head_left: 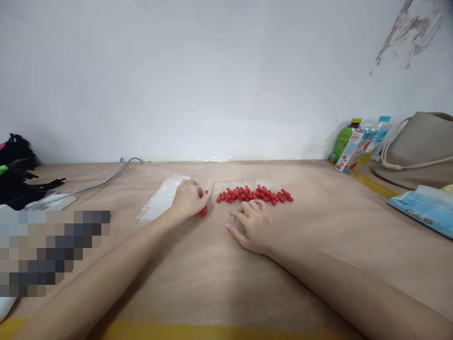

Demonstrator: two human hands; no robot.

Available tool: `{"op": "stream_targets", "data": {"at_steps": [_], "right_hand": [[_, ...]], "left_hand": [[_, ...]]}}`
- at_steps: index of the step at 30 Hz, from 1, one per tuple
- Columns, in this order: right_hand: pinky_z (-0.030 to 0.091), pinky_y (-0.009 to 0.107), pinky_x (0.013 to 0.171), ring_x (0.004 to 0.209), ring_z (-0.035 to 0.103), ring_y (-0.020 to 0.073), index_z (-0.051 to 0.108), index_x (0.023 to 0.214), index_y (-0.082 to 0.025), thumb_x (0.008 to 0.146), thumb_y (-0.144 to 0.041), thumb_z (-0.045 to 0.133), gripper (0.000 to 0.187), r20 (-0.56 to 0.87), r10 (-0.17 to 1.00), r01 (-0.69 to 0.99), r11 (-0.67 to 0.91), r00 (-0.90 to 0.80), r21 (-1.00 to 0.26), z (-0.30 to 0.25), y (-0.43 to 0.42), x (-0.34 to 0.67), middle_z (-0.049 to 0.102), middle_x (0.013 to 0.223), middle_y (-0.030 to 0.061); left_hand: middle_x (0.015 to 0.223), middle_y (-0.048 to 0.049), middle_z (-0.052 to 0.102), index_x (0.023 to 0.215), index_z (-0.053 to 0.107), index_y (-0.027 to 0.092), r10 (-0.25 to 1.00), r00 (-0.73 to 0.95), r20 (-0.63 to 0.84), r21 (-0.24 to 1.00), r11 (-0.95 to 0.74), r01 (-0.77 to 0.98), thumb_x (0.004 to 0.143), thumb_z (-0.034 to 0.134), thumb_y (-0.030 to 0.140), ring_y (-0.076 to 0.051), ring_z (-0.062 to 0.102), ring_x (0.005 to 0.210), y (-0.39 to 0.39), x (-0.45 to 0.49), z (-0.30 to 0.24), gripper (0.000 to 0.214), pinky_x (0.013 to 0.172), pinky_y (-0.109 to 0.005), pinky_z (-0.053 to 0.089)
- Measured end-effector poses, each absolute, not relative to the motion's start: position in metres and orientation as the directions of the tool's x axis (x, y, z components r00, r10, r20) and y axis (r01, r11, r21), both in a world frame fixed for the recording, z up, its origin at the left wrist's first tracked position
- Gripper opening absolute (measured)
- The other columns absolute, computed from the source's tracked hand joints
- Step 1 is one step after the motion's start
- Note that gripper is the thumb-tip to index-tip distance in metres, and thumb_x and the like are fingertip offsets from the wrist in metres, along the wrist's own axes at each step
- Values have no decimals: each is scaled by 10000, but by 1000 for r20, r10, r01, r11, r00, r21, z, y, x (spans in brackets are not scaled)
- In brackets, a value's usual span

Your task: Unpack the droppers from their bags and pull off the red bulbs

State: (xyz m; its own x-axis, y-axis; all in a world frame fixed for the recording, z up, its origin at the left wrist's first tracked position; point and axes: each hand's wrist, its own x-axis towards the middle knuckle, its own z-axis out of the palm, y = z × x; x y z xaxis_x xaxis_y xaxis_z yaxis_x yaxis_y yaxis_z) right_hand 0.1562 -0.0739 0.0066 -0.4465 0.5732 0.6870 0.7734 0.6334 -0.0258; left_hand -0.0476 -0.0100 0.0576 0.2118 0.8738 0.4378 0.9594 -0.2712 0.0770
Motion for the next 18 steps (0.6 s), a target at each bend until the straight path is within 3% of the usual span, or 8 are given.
{"op": "stream_targets", "data": {"at_steps": [3, 7, 12, 15, 18], "right_hand": [[247, 393, 861, 734, 428, 146, 609, 847, -203, 825, -321, 458, 194, 760, 477, 739, 674, -441, 6, 3, -79, 162, 534, 737, 13], [282, 373, 824, 694, 443, 137, 600, 848, -198, 791, -295, 513, 142, 791, 404, 701, 712, -460, 43, 2, -89, 175, 547, 713, 6], [310, 396, 871, 894, 514, 198, 570, 986, -166, 776, -343, 541, 276, 848, 373, 739, 673, -376, 32, 7, -94, 187, 595, 940, 88], [223, 469, 982, 1055, 484, 233, 522, 1129, -187, 792, -381, 528, 389, 801, 374, 723, 683, -467, 103, 9, -91, 187, 580, 1107, 102], [124, 522, 1027, 1141, 443, 234, 525, 1140, -216, 817, -358, 513, 353, 754, 395, 713, 688, -525, 136, 7, -85, 184, 554, 1186, 81]], "left_hand": [[747, -64, 553, 664, 552, 163, 700, 417, 579, -3, -510, 860, 774, 442, 264, -200, 511, 767, -34, -51, 44, 186, 726, -329, 427], [714, -35, 508, 723, 489, 168, 612, 566, 552, -19, -670, 742, 822, 401, 217, -155, 489, 682, -57, -47, 26, 141, 638, -275, 419], [729, -24, 525, 755, 484, 168, 505, 654, 563, 17, -799, 602, 841, 421, 204, -120, 495, 643, -64, -39, 9, 112, 590, -237, 414], [768, -30, 562, 753, 484, 174, 446, 670, 594, 8, -836, 549, 835, 446, 188, -115, 521, 669, -65, -38, 5, 91, 608, -232, 426], [815, -35, 591, 778, 489, 178, 385, 671, 633, -12, -863, 506, 826, 467, 162, -115, 539, 704, -66, -37, 6, 55, 637, -231, 442]]}}
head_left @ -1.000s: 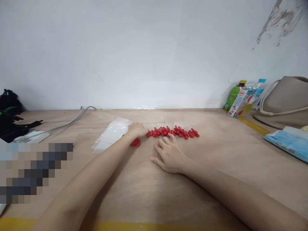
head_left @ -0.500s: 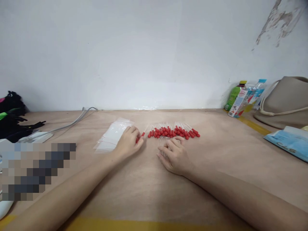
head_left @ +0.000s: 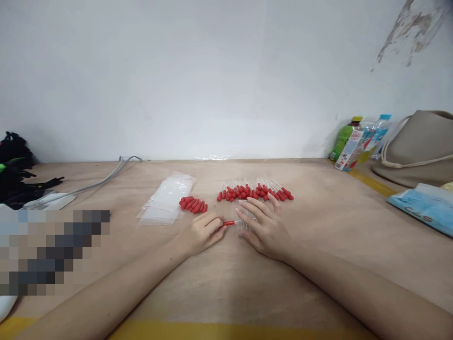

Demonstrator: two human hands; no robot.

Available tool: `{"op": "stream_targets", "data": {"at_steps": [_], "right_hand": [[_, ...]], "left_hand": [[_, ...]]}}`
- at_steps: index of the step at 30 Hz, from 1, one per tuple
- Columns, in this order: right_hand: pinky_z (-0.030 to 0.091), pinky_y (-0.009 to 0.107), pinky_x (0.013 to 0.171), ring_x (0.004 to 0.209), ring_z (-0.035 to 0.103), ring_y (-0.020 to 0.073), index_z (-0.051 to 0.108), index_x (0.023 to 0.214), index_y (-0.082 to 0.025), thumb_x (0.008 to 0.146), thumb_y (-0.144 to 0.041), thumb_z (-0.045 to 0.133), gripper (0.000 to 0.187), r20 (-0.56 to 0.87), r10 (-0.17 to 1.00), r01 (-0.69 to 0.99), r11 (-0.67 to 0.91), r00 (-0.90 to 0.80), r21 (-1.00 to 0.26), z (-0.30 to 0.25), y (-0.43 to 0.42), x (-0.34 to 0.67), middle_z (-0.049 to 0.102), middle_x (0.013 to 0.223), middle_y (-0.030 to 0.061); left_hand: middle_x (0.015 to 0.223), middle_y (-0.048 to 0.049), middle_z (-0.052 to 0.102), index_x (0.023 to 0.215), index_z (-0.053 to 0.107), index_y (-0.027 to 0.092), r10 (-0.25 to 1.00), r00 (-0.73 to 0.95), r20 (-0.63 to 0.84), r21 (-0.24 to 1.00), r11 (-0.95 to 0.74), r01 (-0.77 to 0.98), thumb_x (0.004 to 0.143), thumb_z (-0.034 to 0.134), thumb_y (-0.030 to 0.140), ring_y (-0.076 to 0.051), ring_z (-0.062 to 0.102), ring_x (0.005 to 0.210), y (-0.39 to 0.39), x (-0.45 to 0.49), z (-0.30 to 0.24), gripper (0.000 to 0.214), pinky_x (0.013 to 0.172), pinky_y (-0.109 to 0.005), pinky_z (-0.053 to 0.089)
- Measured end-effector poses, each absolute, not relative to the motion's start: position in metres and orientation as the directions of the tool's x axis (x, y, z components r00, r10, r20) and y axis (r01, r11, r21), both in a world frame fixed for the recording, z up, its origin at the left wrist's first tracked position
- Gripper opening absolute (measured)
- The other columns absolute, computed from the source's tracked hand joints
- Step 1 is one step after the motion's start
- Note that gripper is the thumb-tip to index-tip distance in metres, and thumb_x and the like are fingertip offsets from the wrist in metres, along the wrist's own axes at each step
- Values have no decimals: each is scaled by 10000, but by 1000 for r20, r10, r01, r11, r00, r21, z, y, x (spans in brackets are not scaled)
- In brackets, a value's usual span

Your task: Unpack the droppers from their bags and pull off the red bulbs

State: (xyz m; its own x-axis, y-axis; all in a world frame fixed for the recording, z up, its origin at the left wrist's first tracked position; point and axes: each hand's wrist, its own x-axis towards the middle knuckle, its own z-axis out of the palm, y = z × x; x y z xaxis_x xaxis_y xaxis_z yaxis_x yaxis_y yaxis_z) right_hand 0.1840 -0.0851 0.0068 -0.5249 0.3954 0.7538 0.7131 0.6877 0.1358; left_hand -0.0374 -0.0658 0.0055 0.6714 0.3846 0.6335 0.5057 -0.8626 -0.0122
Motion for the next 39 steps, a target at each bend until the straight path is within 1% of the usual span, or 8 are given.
{"op": "stream_targets", "data": {"at_steps": [4, 8, 11, 18, 22, 25, 29, 39], "right_hand": [[79, 542, 1039, 1148, 446, 210, 617, 943, -241, 830, -276, 516, 156, 754, 412, 713, 693, -511, 104, 2, -78, 182, 591, 1141, 26], [93, 539, 1041, 1085, 493, 193, 636, 803, -231, 821, -244, 526, 112, 763, 413, 694, 717, -497, 63, 0, -76, 182, 638, 1027, 10], [104, 537, 1038, 1045, 511, 188, 636, 800, -231, 810, -247, 537, 100, 768, 396, 664, 746, -503, 51, 1, -77, 180, 649, 969, 6], [110, 521, 1050, 998, 540, 173, 634, 898, -228, 832, -285, 505, 156, 734, 406, 604, 797, -544, 7, 1, -78, 177, 665, 927, 16], [224, 493, 1042, 1080, 515, 186, 614, 1005, -201, 847, -247, 483, 210, 714, 399, 557, 830, -575, -15, -2, -74, 177, 665, 985, 37], [323, 427, 1022, 1110, 505, 163, 612, 987, -180, 863, -199, 439, 213, 711, 359, 444, 893, -605, -72, -4, -72, 176, 661, 997, 44], [345, 409, 1023, 1065, 544, 158, 613, 915, -158, 871, -184, 408, 211, 706, 359, 389, 912, -611, -127, -5, -73, 176, 666, 959, 63], [351, 385, 1032, 1108, 510, 159, 593, 902, -138, 849, -130, 437, 164, 739, 263, 386, 922, -620, -4, -5, -77, 177, 664, 928, 85]], "left_hand": [[833, -37, 603, 811, 506, 178, 341, 662, 668, -26, -878, 478, 815, 489, 149, -115, 555, 721, -67, -37, 7, 33, 652, -228, 455], [881, -54, 622, 912, 549, 178, 401, 625, 670, 26, -853, 521, 816, 516, 228, -145, 573, 807, -68, -34, 10, 113, 719, -269, 462], [960, -61, 636, 999, 575, 192, 442, 639, 630, 25, -834, 552, 805, 549, 311, -185, 558, 913, -67, -32, 14, 229, 798, -331, 437], [893, -31, 658, 876, 614, 192, 440, 693, 570, 55, -863, 503, 851, 486, 269, -152, 566, 906, -64, -28, 16, 151, 812, -309, 417], [907, -55, 656, 878, 609, 180, 414, 683, 602, 49, -873, 486, 848, 482, 263, -160, 572, 913, -65, -28, 14, 155, 833, -326, 424], [901, -46, 664, 872, 609, 184, 392, 706, 589, 12, -879, 477, 847, 477, 245, -162, 573, 930, -67, -28, 16, 147, 877, -342, 408], [885, -16, 676, 873, 601, 187, 381, 739, 556, -25, -881, 473, 847, 475, 213, -158, 569, 961, -70, -28, 19, 132, 934, -355, 365], [861, -16, 681, 868, 596, 189, 388, 757, 526, -32, -880, 473, 866, 436, 207, -171, 549, 1033, -72, -31, 16, 161, 985, -386, 314]]}}
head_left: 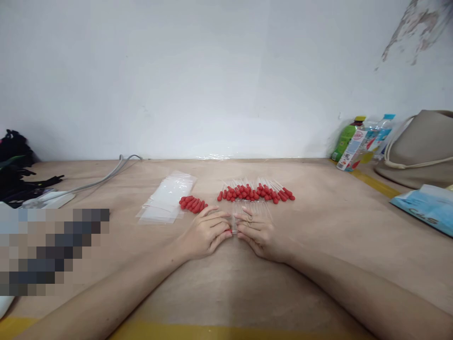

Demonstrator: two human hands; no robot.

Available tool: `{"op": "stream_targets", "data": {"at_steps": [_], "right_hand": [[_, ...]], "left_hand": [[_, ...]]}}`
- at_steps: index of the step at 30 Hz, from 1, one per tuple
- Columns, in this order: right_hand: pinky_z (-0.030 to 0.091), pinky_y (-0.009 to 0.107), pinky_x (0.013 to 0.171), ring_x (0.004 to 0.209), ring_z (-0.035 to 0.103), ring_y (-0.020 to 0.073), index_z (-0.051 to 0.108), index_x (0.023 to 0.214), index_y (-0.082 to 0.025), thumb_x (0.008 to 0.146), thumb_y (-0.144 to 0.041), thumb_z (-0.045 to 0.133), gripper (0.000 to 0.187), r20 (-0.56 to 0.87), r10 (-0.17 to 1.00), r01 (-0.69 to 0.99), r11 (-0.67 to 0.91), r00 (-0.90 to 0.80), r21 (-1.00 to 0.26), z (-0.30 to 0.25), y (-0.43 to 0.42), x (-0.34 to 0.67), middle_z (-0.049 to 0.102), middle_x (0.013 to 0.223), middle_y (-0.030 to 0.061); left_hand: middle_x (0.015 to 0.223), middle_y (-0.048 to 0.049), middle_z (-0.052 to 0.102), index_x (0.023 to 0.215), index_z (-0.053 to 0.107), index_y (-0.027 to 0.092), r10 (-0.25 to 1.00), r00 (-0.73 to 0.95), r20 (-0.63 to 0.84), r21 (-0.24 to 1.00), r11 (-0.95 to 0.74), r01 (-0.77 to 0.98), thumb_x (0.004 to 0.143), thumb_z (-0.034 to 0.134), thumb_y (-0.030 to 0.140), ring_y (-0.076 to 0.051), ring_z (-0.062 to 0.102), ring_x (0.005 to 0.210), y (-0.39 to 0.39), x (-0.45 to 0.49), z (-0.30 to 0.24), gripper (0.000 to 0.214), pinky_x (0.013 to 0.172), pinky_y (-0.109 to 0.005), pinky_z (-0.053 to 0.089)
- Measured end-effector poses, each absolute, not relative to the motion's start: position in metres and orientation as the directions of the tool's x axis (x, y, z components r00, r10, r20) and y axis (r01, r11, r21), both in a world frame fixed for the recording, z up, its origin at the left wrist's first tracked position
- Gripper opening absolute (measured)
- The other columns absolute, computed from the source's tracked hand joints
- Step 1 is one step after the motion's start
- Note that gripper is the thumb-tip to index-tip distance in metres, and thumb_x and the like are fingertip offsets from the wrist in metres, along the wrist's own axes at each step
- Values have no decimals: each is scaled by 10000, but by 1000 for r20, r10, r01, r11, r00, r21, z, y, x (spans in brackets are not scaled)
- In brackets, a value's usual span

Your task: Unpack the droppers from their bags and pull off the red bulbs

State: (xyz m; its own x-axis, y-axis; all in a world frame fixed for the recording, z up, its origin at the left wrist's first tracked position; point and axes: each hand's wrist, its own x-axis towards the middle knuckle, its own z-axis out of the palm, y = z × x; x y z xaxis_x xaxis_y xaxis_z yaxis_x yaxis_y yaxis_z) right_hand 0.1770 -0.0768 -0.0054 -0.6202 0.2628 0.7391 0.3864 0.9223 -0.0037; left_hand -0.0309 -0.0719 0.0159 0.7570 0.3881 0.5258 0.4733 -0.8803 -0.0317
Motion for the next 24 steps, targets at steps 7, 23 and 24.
{"op": "stream_targets", "data": {"at_steps": [7, 23, 24], "right_hand": [[376, 384, 1016, 1094, 518, 173, 587, 938, -131, 833, -113, 466, 160, 742, 218, 398, 915, -633, 71, -7, -77, 180, 654, 983, 86], [427, 410, 973, 1005, 574, 189, 569, 1007, -96, 777, -55, 525, 238, 785, 104, 356, 922, -611, 155, -10, -82, 187, 650, 1007, 116], [433, 407, 967, 1008, 573, 191, 569, 1011, -94, 778, -57, 523, 240, 781, 108, 356, 922, -615, 153, -9, -83, 187, 648, 1011, 118]], "left_hand": [[825, -9, 680, 839, 591, 179, 384, 765, 517, -24, -886, 462, 872, 426, 198, -159, 544, 1059, -75, -31, 19, 170, 1011, -376, 307], [1042, -66, 650, 868, 574, 143, 252, 805, 537, -125, -920, 372, 868, 445, 202, -170, 486, 1145, -79, -39, 20, 142, 1070, -392, 259], [1040, -65, 651, 866, 574, 143, 245, 807, 538, -129, -922, 366, 866, 446, 198, -170, 486, 1144, -79, -39, 21, 139, 1070, -392, 260]]}}
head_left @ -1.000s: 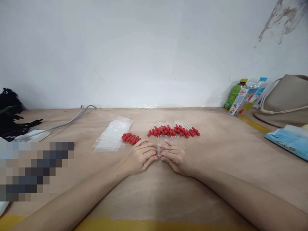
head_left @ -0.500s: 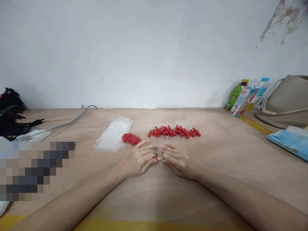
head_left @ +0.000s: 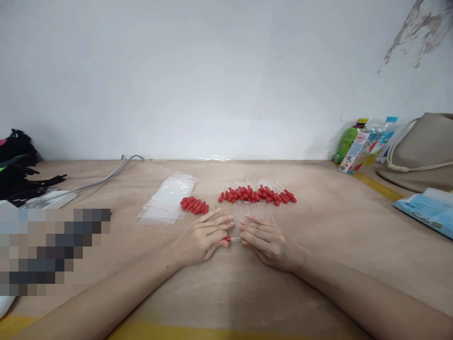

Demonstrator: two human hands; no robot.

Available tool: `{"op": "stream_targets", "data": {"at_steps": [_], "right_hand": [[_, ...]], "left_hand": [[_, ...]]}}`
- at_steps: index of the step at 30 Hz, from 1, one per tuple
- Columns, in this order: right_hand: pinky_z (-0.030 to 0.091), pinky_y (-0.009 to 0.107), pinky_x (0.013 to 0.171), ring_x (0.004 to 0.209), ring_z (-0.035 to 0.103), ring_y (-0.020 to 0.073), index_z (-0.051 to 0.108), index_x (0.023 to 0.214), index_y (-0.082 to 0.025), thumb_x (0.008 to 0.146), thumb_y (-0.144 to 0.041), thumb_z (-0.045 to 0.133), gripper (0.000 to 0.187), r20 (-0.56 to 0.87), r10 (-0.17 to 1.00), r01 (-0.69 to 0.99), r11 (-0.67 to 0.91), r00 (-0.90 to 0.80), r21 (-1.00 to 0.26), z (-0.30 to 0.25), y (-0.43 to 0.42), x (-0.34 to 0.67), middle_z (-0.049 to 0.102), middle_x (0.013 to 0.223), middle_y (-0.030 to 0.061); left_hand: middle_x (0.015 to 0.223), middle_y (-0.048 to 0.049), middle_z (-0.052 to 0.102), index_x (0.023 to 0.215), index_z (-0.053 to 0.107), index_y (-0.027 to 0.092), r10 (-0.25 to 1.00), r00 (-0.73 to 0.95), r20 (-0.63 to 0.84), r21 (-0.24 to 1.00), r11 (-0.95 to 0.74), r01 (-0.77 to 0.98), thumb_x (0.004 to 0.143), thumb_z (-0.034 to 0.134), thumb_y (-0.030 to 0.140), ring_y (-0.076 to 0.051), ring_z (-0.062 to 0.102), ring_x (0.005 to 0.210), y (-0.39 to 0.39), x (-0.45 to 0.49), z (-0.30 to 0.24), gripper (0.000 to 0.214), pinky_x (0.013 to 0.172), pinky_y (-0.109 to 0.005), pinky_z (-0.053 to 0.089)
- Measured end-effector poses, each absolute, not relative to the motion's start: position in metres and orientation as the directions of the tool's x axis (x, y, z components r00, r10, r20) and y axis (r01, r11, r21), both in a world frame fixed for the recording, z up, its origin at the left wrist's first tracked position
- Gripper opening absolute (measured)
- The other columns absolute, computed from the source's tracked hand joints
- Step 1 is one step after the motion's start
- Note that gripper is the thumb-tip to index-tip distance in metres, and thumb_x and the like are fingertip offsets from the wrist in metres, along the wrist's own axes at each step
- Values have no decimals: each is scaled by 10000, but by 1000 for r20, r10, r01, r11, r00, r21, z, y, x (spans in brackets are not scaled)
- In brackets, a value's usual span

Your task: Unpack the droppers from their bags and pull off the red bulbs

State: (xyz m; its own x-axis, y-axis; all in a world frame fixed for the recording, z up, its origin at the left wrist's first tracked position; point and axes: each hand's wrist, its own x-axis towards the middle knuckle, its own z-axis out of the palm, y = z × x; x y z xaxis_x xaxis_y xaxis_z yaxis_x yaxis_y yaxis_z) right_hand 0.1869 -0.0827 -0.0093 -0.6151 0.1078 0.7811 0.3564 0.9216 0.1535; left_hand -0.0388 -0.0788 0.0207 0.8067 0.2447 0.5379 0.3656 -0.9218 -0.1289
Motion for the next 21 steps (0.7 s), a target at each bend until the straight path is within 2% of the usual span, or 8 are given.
{"op": "stream_targets", "data": {"at_steps": [6, 11, 13, 16, 18, 21], "right_hand": [[452, 370, 946, 979, 587, 176, 569, 1020, -102, 780, -62, 522, 248, 774, 128, 359, 923, -620, 135, -8, -87, 189, 655, 999, 105], [442, 353, 925, 968, 577, 158, 553, 1061, -131, 789, -60, 507, 285, 789, 178, 402, 911, -588, 95, -8, -86, 196, 653, 990, 84], [461, 332, 842, 808, 597, 134, 569, 1041, -144, 789, -86, 529, 262, 792, 219, 449, 890, -570, 77, -8, -86, 199, 666, 841, 51], [420, 296, 638, 578, 500, 111, 609, 993, -179, 790, -160, 557, 210, 793, 281, 550, 831, -540, 81, -6, -85, 199, 566, 576, -11], [360, 287, 584, 570, 455, 123, 618, 990, -182, 801, -183, 539, 206, 789, 330, 610, 790, -518, 69, -5, -85, 197, 526, 549, -8], [341, 290, 610, 614, 456, 136, 597, 1036, -138, 828, -168, 469, 246, 767, 430, 649, 760, -475, -25, -4, -84, 190, 555, 616, 24]], "left_hand": [[1071, -62, 639, 888, 568, 143, 207, 807, 554, -153, -927, 343, 857, 461, 177, -170, 493, 1137, -80, -41, 20, 116, 1056, -379, 289], [1081, -80, 629, 880, 563, 151, 270, 729, 629, -114, -896, 429, 834, 498, 159, -189, 524, 1099, -74, -55, 17, 79, 981, -376, 379], [1042, -75, 640, 903, 566, 167, 322, 645, 693, -57, -868, 494, 830, 512, 180, -178, 574, 1008, -69, -60, 19, 92, 900, -343, 439], [953, -57, 627, 920, 584, 196, 481, 439, 759, 111, -759, 641, 850, 471, 209, -154, 586, 892, -57, -70, 26, 134, 807, -303, 474], [942, -68, 584, 939, 596, 202, 581, 250, 775, 228, -625, 747, 860, 425, 220, -167, 563, 894, -47, -79, 32, 189, 796, -317, 473], [948, -93, 547, 996, 604, 191, 661, 14, 750, 361, -427, 829, 827, 426, 225, -201, 540, 898, -29, -98, 34, 248, 779, -345, 473]]}}
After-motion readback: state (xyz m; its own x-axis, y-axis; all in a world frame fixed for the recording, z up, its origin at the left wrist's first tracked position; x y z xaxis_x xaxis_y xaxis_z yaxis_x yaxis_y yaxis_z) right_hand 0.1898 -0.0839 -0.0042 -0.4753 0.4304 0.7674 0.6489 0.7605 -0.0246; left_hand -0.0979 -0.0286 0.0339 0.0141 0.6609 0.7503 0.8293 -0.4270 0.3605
